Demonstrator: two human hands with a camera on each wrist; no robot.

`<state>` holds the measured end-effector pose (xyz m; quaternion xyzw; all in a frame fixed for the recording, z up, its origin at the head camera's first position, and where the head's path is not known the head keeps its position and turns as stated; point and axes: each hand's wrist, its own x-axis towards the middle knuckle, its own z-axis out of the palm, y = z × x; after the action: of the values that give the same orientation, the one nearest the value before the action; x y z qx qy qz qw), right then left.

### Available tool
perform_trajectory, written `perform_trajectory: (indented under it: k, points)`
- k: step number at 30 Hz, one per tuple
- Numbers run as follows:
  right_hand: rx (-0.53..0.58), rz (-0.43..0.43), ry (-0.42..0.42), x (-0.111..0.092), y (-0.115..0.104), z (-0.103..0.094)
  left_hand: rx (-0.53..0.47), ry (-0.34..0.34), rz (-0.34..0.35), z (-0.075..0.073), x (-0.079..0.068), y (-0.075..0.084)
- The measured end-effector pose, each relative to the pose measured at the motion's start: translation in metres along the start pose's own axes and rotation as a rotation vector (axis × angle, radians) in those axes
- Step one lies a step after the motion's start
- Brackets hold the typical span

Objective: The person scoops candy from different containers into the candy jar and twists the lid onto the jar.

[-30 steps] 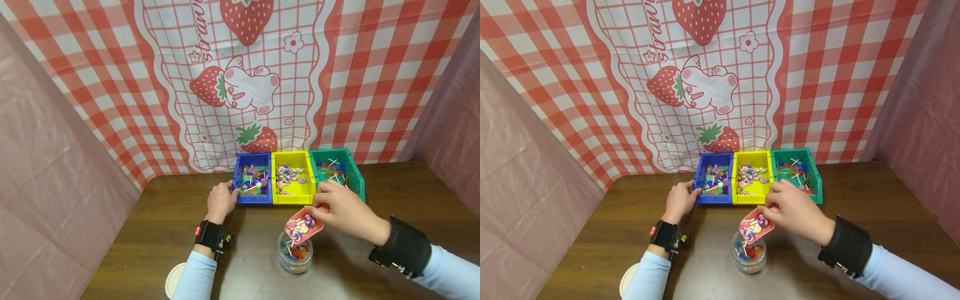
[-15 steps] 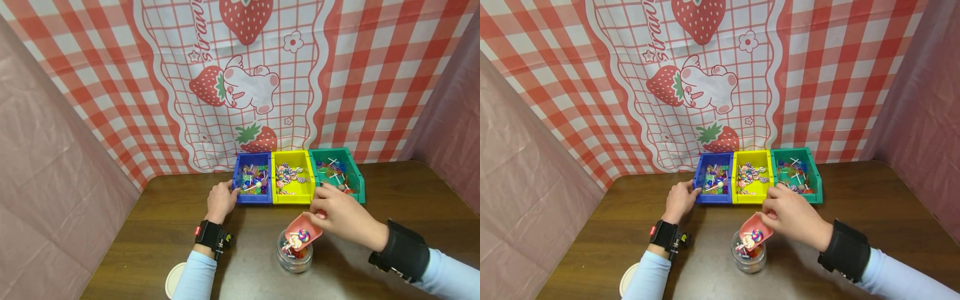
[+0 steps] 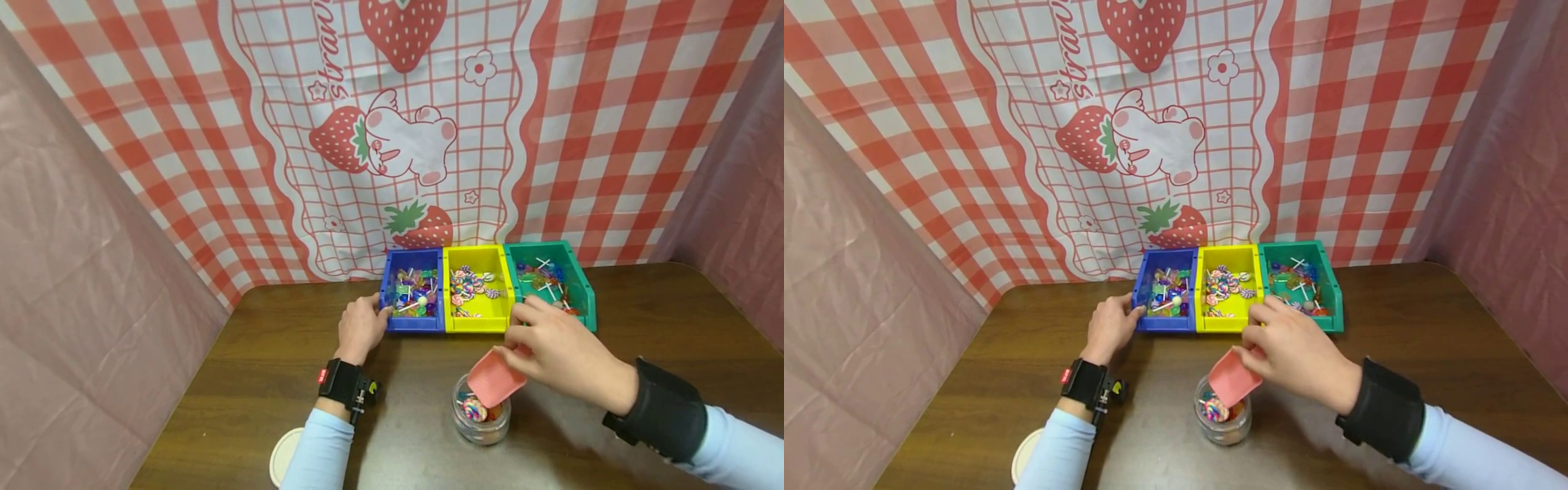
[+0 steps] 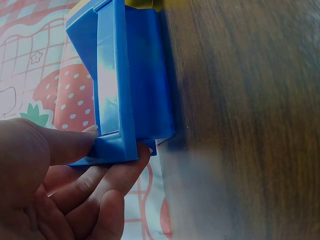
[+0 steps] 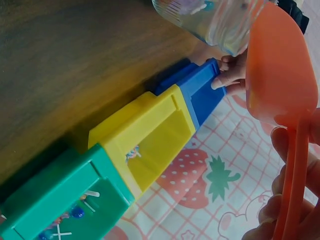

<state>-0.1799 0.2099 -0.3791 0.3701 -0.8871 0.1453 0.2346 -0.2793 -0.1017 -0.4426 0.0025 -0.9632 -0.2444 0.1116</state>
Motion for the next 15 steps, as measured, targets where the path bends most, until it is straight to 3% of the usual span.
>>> perform_trajectory:
  k: [8, 15]
  points:
    - [-0.027, 0.006, 0.044, 0.011, 0.003, -0.008, -0.005, -0.008, -0.017, -0.001, -0.001, 0.002]
    - [-0.099, 0.182, 0.083, 0.036, 0.026, -0.01, -0.005, -0.01, -0.033, -0.001, -0.001, 0.002]
